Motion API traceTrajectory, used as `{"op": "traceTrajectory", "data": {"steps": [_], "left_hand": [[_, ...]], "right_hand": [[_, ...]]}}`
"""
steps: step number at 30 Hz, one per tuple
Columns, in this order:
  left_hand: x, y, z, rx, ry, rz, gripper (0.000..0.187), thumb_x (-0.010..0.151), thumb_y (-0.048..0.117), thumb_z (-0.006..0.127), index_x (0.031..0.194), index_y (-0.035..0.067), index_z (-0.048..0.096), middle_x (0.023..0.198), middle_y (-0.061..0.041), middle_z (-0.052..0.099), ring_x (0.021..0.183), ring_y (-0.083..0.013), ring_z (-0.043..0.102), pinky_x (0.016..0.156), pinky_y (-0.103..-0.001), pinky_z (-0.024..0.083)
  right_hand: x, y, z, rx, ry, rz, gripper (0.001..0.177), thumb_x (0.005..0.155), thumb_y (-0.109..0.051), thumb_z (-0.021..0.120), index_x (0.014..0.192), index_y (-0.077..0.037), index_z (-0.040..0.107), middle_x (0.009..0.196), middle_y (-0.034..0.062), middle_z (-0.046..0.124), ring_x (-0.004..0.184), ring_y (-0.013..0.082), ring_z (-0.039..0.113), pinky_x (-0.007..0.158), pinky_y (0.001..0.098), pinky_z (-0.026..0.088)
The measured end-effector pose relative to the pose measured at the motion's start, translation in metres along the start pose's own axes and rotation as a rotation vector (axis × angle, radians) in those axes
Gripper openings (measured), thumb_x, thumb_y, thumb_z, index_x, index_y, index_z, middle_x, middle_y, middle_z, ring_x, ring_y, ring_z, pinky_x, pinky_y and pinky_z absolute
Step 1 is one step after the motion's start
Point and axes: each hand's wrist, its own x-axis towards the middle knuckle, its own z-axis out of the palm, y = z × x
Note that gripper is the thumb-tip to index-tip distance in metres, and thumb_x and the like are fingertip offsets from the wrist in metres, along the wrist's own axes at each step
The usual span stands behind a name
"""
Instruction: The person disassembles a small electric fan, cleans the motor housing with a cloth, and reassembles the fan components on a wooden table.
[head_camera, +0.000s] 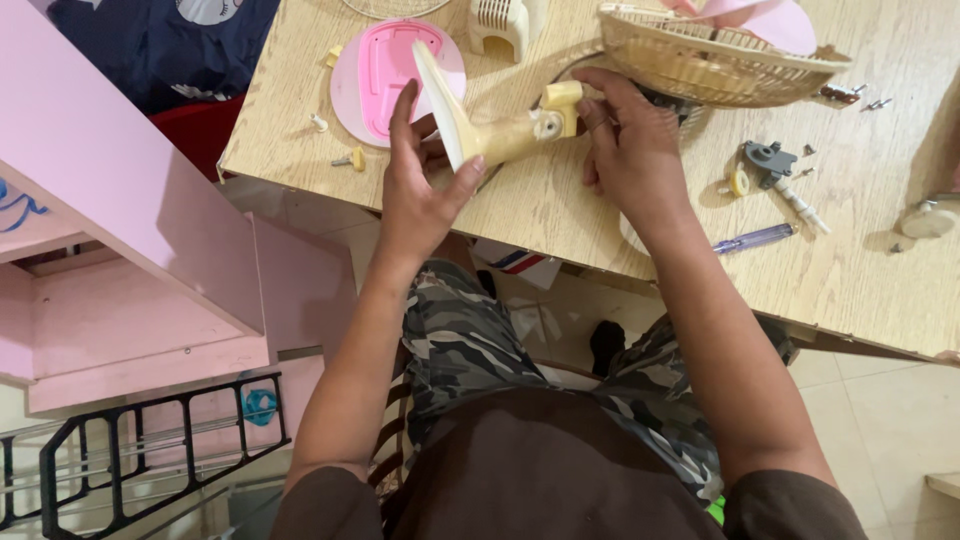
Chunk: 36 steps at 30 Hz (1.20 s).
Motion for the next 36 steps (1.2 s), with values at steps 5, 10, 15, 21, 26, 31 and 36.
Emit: {"op": "traceTrajectory", "data": {"steps": [5,10,15,21,26,31,36], "left_hand": [[0.009,-0.007,0.001,0.025,0.008,-0.226,0.084,0.099,0.050,0.070,0.163,0.007,0.035,0.139,-0.023,0.068,0.107,-0.0248,0.075,0.084,-0.039,0.067],[0.014,-0.003,0.001,0.038,0.048,-0.093,0.092,0.100,0.053,0.069,0.162,0.006,0.019,0.135,-0.030,0.067,0.094,-0.0182,0.074,0.080,-0.032,0.064],[0.012,0.009,0.003,0.044,0.013,-0.132,0.094,0.098,0.052,0.069,0.162,0.008,0.017,0.135,-0.028,0.066,0.097,-0.0205,0.076,0.079,-0.032,0.064],[-0.004,0.024,0.007,0.272,-0.027,0.005,0.123,0.085,0.040,0.090,0.166,0.007,0.004,0.157,-0.029,0.039,0.138,-0.0327,0.052,0.105,-0.043,0.054],[-0.022,0.036,0.025,0.532,-0.030,0.099,0.130,0.071,0.040,0.100,0.159,0.006,0.011,0.155,-0.024,0.027,0.145,-0.0387,0.035,0.115,-0.050,0.045],[-0.038,0.039,0.031,0.618,-0.021,0.252,0.116,0.072,0.037,0.098,0.157,0.012,0.024,0.143,-0.015,0.035,0.137,-0.0331,0.040,0.121,-0.049,0.038],[-0.039,0.035,0.030,0.658,-0.019,0.440,0.118,0.074,0.036,0.098,0.159,0.009,0.020,0.144,-0.015,0.034,0.138,-0.0343,0.038,0.121,-0.051,0.035]], "right_hand": [[0.000,0.009,-0.002,-0.091,-0.011,-0.084,0.034,0.108,-0.012,0.062,0.142,-0.007,0.059,0.090,0.0059,0.070,0.052,0.0089,0.062,0.047,0.0284,0.049],[0.001,0.014,-0.001,-0.073,-0.031,-0.116,0.037,0.107,-0.010,0.060,0.144,-0.006,0.057,0.095,0.0062,0.064,0.055,0.0103,0.060,0.047,0.0297,0.049],[-0.003,0.010,-0.002,-0.087,-0.034,-0.133,0.037,0.109,-0.008,0.058,0.146,-0.009,0.058,0.093,0.0053,0.065,0.056,0.0114,0.060,0.051,0.0307,0.050],[-0.009,0.002,-0.008,-0.240,-0.091,-0.026,0.038,0.106,-0.012,0.058,0.143,-0.013,0.053,0.105,0.0073,0.072,0.060,0.0125,0.069,0.055,0.0309,0.055],[-0.013,0.000,-0.017,-0.261,-0.152,-0.107,0.036,0.106,-0.012,0.060,0.140,-0.006,0.051,0.110,0.0145,0.076,0.064,0.0168,0.072,0.058,0.0330,0.057],[-0.017,0.001,-0.020,-0.267,-0.135,-0.076,0.035,0.102,-0.009,0.062,0.136,-0.004,0.053,0.105,0.0156,0.077,0.064,0.0173,0.073,0.058,0.0339,0.057],[-0.022,-0.010,-0.017,-0.448,0.043,-0.261,0.032,0.100,-0.001,0.061,0.131,-0.003,0.061,0.111,0.0191,0.073,0.082,0.0325,0.072,0.071,0.0419,0.057]]}}
